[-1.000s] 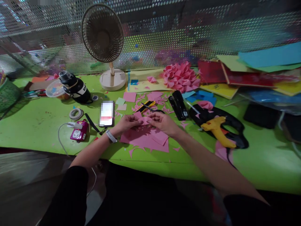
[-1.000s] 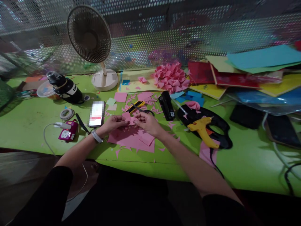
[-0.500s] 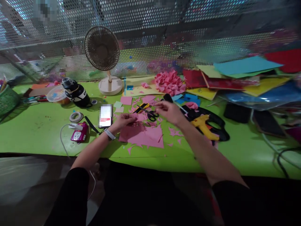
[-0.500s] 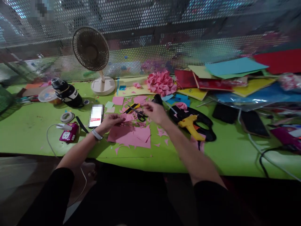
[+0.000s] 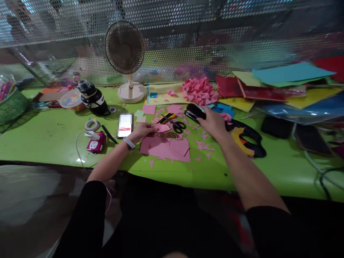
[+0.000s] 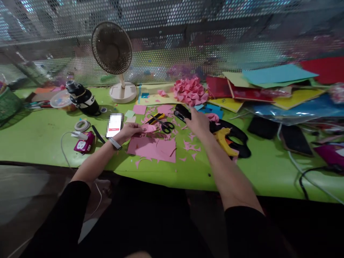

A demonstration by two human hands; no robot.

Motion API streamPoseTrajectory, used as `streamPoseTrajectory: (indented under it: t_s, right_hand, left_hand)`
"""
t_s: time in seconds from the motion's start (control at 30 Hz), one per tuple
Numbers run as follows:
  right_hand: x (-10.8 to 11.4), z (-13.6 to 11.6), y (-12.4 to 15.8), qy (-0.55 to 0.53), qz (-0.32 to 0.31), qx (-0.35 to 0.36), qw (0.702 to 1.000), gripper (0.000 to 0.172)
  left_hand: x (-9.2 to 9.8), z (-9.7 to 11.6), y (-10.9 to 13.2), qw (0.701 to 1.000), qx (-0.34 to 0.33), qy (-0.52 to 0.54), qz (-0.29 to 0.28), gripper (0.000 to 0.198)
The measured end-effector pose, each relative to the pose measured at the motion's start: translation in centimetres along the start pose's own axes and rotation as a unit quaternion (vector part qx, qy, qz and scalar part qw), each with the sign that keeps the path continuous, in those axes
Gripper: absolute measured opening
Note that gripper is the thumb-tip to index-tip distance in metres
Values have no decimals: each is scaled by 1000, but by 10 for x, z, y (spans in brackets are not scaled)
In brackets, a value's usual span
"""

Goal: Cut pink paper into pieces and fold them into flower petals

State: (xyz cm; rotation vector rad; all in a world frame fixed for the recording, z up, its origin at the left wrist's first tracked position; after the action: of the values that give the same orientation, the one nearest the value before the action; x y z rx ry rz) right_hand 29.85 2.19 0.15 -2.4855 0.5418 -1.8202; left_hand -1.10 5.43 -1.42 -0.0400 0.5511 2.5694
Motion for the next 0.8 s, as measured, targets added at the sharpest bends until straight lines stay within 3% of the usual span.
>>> streamPoseTrajectory:
  t_s: [0.07, 0.17, 0.27, 0.4, 0.5, 0.63, 0.8]
  right_hand:
    - [11, 0, 12, -85, -31, 58, 994, 54]
    - [20, -7, 36, -221, -144, 102, 959, 48]
    - [17, -25, 54, -261, -186, 146, 936, 43]
    - [2, -45, 62, -262, -196, 204, 923, 38]
    - [-7, -46, 63, -270, -206, 193, 921, 38]
    - [-9, -42, 65, -277, -210, 186, 919, 42]
    - [-9, -41, 65, -279, -202, 195, 918, 42]
  left_hand:
    - [2, 1, -1, 1000, -1, 5, 12, 14]
    - [3, 4, -1, 1000, -6, 15, 18, 12]
    - [3, 3, -1, 1000, 1, 2, 28, 14]
    - [0, -5, -3, 998, 5, -43, 53, 16]
    - [-7, -13, -3, 994, -18, -88, 70, 15]
    - [-17, -16, 0, 991, -36, -110, 64, 11]
    - [-22, -17, 4, 996, 13, -83, 35, 15]
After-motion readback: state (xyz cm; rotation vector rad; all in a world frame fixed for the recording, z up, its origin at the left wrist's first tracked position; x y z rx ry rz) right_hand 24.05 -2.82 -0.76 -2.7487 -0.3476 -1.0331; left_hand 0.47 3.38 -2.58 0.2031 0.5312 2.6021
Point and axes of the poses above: each hand's wrist, its own y-axis away from the middle knuckle, its own x-axis out of the back of the hand, z = x × y, the point moved 3 cm from there along -y, towards the middle knuckle, and after that the axes turned 1 degree about z, right-handed, at the moved point
